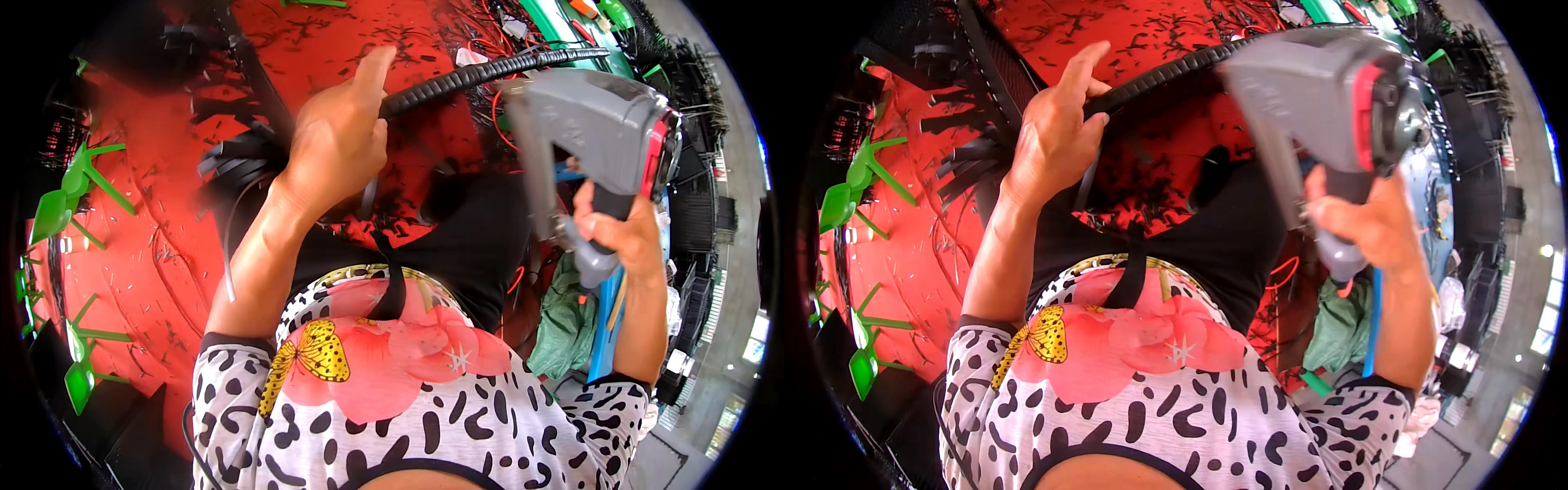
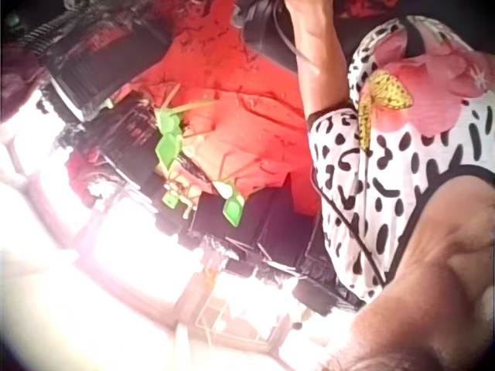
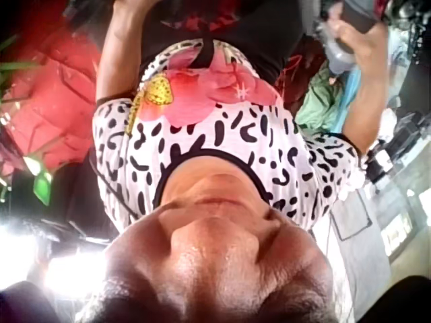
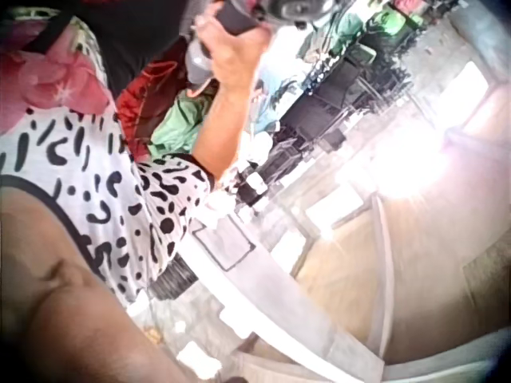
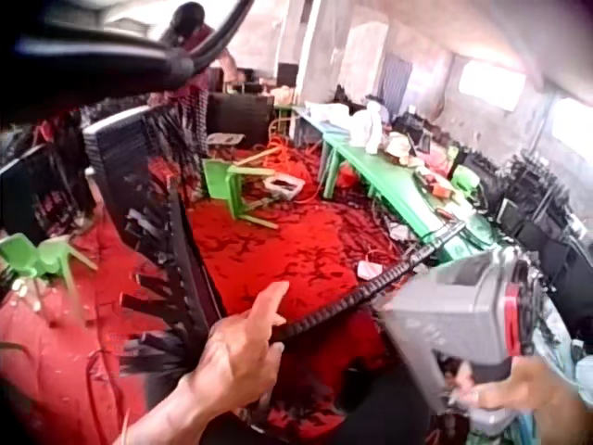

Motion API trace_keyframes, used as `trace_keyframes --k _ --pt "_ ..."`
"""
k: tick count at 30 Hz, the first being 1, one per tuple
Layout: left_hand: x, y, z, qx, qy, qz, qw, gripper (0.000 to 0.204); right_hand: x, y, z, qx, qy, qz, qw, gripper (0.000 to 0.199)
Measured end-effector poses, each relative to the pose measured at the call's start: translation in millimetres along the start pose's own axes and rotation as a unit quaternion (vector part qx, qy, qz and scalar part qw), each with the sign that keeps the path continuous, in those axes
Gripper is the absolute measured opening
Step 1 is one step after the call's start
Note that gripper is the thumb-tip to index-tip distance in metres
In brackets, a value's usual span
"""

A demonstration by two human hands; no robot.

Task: The person attaches black plastic strips to a wicker furniture frame using a nail gun, trims the ends with wire cutters, and hammers them into place.

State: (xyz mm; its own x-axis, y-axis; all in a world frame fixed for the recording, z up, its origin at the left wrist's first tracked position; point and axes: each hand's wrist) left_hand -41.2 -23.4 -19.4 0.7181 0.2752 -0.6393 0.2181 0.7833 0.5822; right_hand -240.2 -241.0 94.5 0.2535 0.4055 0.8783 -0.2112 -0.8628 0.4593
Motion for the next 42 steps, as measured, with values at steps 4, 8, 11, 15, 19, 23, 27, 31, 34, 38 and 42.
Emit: trace_keyframes --k 4,8,11,15,19,23,27,31,34,38,42 --pt "-4 -1 -2 0.020 0.026 0.014 0.999 0.070 31 -38 5 0.097 -0.055 0.084 0.990 0.022" --pt "-7 -2 -6 0.031 0.026 -0.004 0.999 0.080 33 -44 10 0.117 -0.051 0.106 0.986 0.026" --pt "-8 -2 -6 0.025 0.032 0.003 0.999 0.079 33 -47 12 0.120 -0.051 0.108 0.986 0.024" --pt "-2 -5 -2 0.005 0.011 0.002 1.000 0.078 37 -50 14 0.121 -0.057 0.079 0.988 0.018" --pt "6 -6 2 -0.052 -0.073 0.002 0.996 0.067 39 -49 18 0.126 -0.069 0.038 0.989 0.012" --pt "2 -4 3 -0.025 -0.049 -0.009 0.998 0.067 47 -51 18 0.119 -0.084 0.022 0.989 0.011" --pt "-9 6 2 0.058 0.095 -0.007 0.994 0.072 50 -53 22 0.127 -0.047 0.001 0.991 0.011" --pt "-8 9 7 0.059 0.103 0.007 0.993 0.072 51 -58 26 0.137 -0.023 0.003 0.990 0.012" --pt "2 7 12 0.056 0.104 0.009 0.993 0.071 46 -56 24 0.144 -0.012 0.040 0.989 0.013" --pt "1 11 15 0.062 0.113 -0.024 0.991 0.068 34 -30 15 0.009 0.022 0.096 0.995 0.018" --pt "7 7 16 0.068 0.064 -0.014 0.996 0.061 -8 28 11 -0.106 0.032 0.050 0.993 0.017"
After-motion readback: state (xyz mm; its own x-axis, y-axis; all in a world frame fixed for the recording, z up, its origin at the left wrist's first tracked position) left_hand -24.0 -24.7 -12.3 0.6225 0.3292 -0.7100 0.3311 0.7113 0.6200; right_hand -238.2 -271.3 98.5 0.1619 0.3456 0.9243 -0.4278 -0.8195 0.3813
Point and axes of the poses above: each hand's wrist, its own z-axis towards the middle knuckle, its own y-axis out of the back of the hand, x = y × z, and after that the axes turned 7 degrees about y, right-handed
